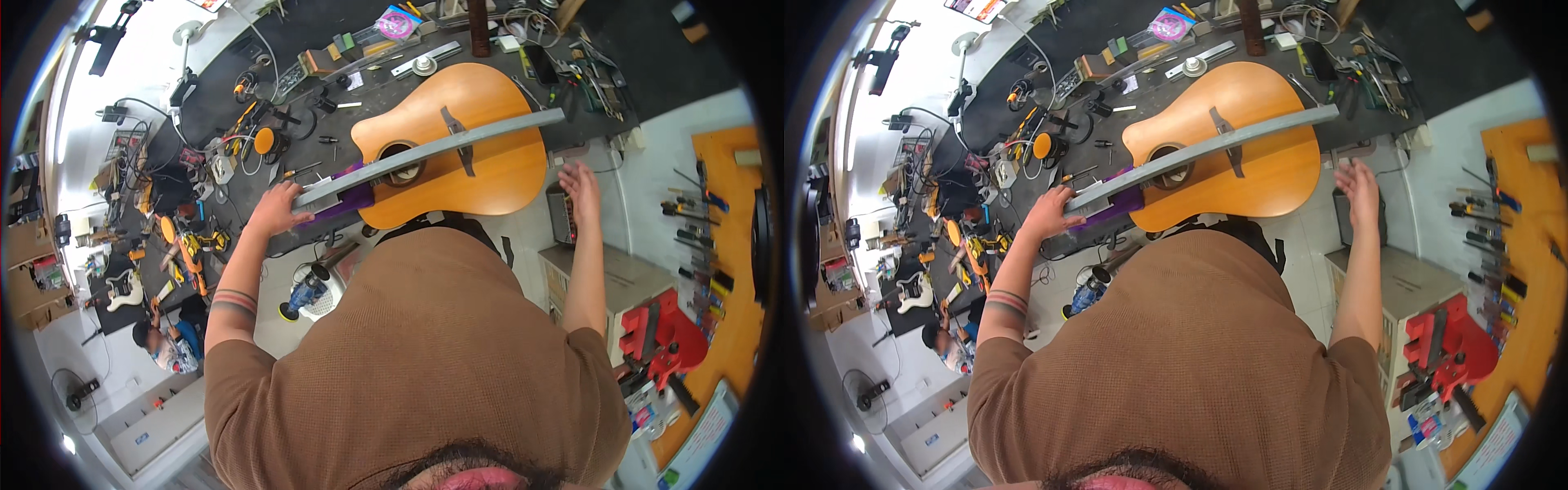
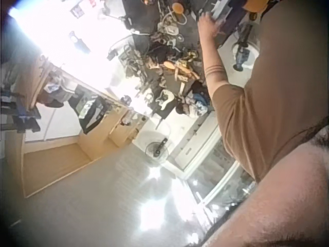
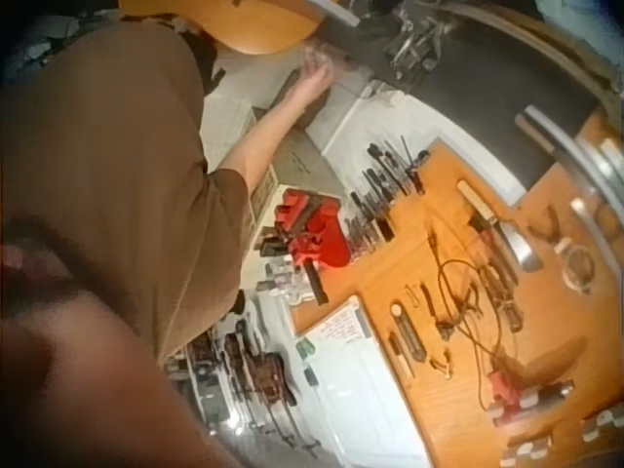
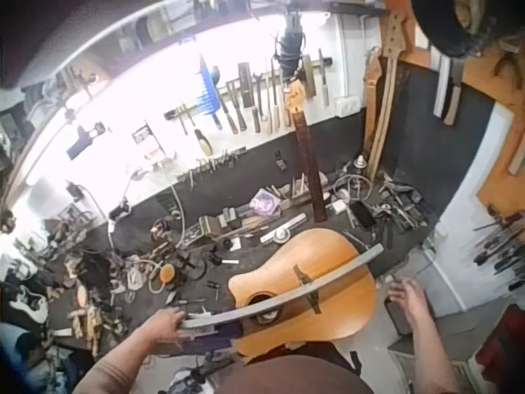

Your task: Measuring and checking the neck and body of an acoustic guitar using a straight edge and sanding block.

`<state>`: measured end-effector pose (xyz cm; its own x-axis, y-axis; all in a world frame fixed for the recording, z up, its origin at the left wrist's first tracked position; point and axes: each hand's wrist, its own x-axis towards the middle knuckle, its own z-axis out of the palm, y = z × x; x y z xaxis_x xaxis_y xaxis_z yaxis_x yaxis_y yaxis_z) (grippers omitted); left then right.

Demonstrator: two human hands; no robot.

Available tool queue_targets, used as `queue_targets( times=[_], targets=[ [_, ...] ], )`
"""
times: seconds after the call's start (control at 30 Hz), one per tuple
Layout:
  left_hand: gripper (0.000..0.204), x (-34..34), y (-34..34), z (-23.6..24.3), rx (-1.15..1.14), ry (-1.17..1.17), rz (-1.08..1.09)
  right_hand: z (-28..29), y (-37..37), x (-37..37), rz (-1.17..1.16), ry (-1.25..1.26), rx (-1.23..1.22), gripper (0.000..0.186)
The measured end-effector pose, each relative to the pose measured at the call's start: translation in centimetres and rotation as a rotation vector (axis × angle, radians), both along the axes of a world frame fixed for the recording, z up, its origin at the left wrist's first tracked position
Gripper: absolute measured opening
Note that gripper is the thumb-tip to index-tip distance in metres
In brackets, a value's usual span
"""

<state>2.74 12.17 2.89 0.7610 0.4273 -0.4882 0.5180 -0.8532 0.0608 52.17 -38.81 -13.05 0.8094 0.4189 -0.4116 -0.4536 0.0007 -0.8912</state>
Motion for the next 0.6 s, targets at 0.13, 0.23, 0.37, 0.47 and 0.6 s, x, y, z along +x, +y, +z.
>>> queue_targets(
  times=[0.13, 0.23, 0.37, 0.47, 0.6],
  targets=[
    [0.080, 0.2, -0.4, 1.4, 0.134, -0.322, -0.152, -3.9, -8.1, -11.3, -0.175, 0.039, -0.076, 0.043],
    [0.078, 4.3, -3.8, 4.2, 0.140, -0.678, -0.320, -12.5, -17.1, -24.3, -0.195, -0.283, -0.429, 0.035],
    [0.056, 7.3, -14.8, 3.7, -0.128, -1.181, -0.375, -18.2, -23.6, -43.1, -0.059, 0.445, -0.471, 0.035],
    [0.051, 9.3, -25.4, -0.5, -0.461, -1.126, -0.527, -23.3, -30.2, -58.5, 0.530, 0.786, -0.769, 0.031],
    [0.050, 9.0, -36.5, -1.4, -0.473, -0.867, -0.956, -20.4, -29.2, -66.6, 0.526, 0.564, -0.761, 0.019]
  ],
)
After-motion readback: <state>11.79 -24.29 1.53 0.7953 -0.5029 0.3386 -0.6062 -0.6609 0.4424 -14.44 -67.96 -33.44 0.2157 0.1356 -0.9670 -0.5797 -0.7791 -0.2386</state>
